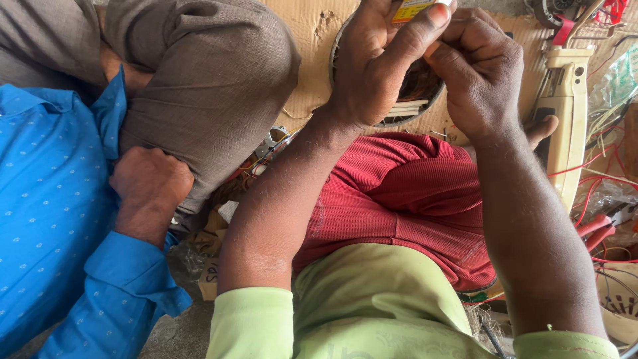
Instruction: The person repairs a motor by lighting matches to heat components, then stripping and connecting wires by hand and with pliers while working on a cardboard surface on the floor.
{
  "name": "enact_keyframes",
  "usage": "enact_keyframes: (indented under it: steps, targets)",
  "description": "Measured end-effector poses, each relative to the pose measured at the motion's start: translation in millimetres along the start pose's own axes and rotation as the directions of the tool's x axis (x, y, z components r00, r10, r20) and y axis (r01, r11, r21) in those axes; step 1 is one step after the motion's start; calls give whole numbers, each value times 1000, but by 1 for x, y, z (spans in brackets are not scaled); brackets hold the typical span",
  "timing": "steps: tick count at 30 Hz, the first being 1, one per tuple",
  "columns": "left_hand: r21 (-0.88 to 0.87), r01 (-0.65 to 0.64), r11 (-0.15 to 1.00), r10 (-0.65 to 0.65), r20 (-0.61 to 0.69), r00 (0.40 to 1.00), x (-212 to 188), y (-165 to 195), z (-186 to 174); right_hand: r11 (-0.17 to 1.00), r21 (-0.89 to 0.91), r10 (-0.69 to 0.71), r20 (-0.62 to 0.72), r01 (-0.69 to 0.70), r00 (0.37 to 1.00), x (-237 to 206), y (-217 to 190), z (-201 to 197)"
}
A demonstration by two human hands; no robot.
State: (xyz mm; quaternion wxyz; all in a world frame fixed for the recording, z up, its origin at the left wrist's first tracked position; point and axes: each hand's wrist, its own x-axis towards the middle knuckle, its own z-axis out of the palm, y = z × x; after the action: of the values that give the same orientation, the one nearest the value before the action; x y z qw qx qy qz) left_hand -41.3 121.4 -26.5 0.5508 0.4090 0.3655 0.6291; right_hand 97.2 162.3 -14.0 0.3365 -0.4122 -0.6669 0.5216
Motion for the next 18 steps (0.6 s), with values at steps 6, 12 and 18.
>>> enact_keyframes:
  steps: [6,12,18]
  targets:
    - [-13,16,1000,-17,-44,999,4,4,2,905,394,182,-20,-159,983,-5,-3,9]
    - [31,11,999,-10,-39,999,-1,4,2,875,480,56,24,-61,998,-15,-2,4]
    - [152,24,988,-19,-32,999,-17,14,-2,974,228,34,-51,-21,998,-39,-12,14]
